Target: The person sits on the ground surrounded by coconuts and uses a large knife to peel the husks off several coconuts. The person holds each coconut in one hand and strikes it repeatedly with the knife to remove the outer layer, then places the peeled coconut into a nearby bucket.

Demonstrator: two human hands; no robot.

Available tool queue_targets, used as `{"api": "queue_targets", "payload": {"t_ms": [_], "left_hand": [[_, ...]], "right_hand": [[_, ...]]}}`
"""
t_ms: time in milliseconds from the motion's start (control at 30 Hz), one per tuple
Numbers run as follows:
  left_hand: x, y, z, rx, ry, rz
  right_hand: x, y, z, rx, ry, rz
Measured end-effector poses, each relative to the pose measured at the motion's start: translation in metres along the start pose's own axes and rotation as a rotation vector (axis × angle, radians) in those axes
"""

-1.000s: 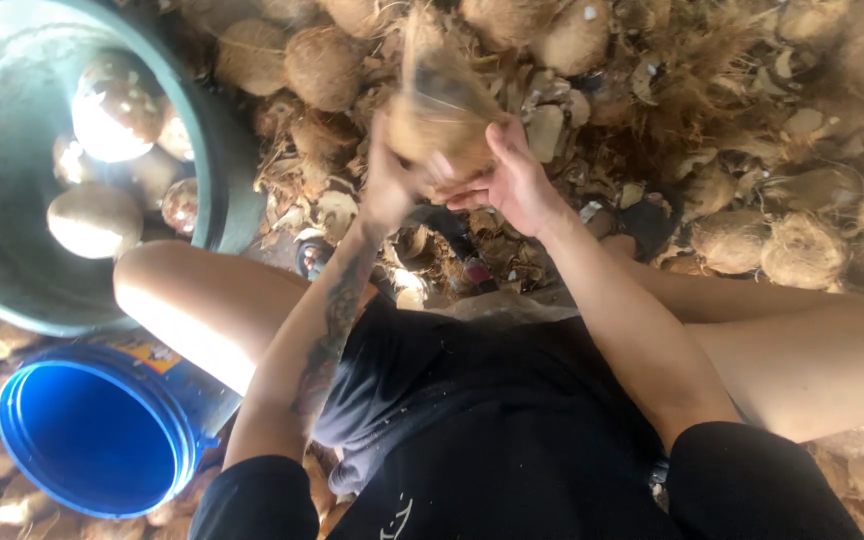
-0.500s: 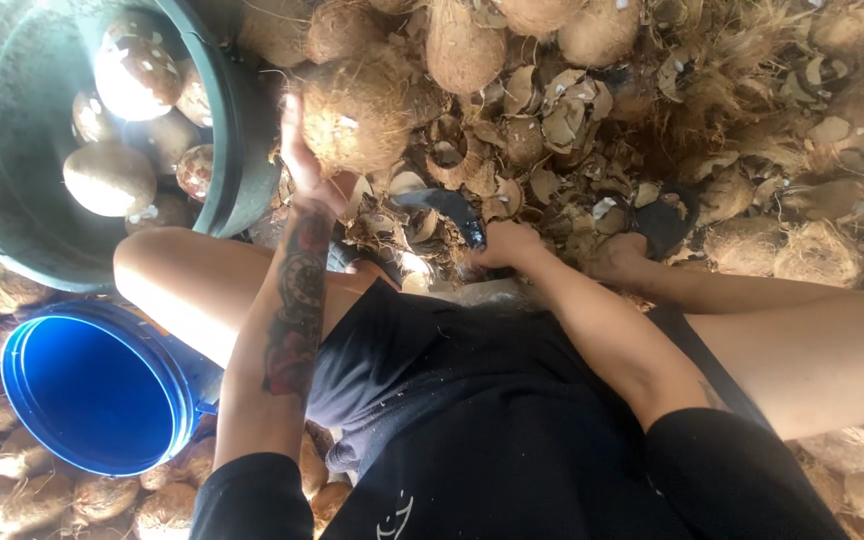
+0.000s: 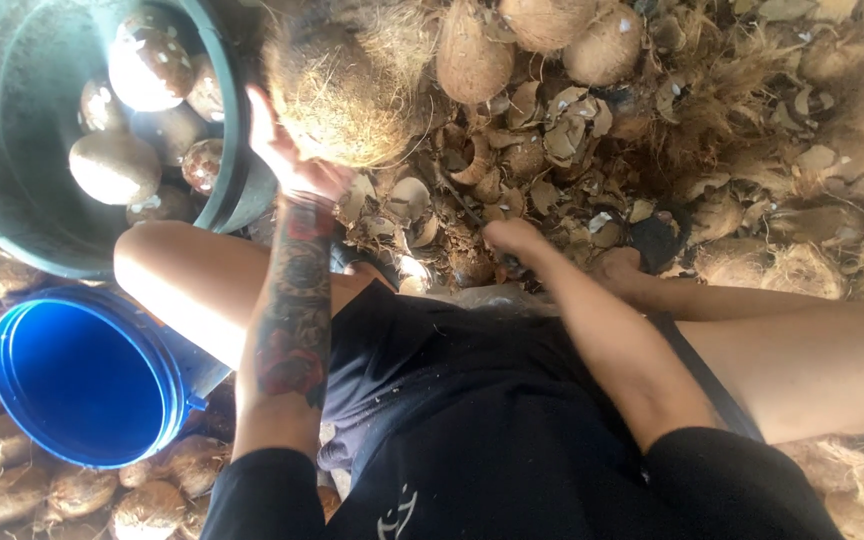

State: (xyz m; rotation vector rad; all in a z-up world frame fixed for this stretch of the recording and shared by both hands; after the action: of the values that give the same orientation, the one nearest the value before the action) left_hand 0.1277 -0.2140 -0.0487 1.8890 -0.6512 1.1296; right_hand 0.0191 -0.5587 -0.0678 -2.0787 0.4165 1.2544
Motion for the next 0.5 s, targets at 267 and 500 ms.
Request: {"api": "queue_targets", "payload": {"t_ms": [267,500], "left_hand": [[-0.094,-0.065,0.028,-0.162,0.143,-0.746],[-0.092,-0.032,0.033,-0.8,0.119,-1.488]], "right_hand": [[-0.068,-0.01,-0.044,0.446,-0.008,-0.391],[-0.109,-0.015,-0.071,-0.022,0.345,-0.452]]}}
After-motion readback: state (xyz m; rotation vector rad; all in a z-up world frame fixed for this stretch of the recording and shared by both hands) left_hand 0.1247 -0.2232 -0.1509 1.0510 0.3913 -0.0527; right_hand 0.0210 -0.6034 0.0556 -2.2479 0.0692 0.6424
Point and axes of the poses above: each hand's wrist, its own x-axis towards the middle knuckle, its own z-axis out of the palm, y = z × x, the point moved 2 cm from there along x, towards the middle knuckle, and after that the axes turned 10 degrees about -z, right-handed, at the moved point
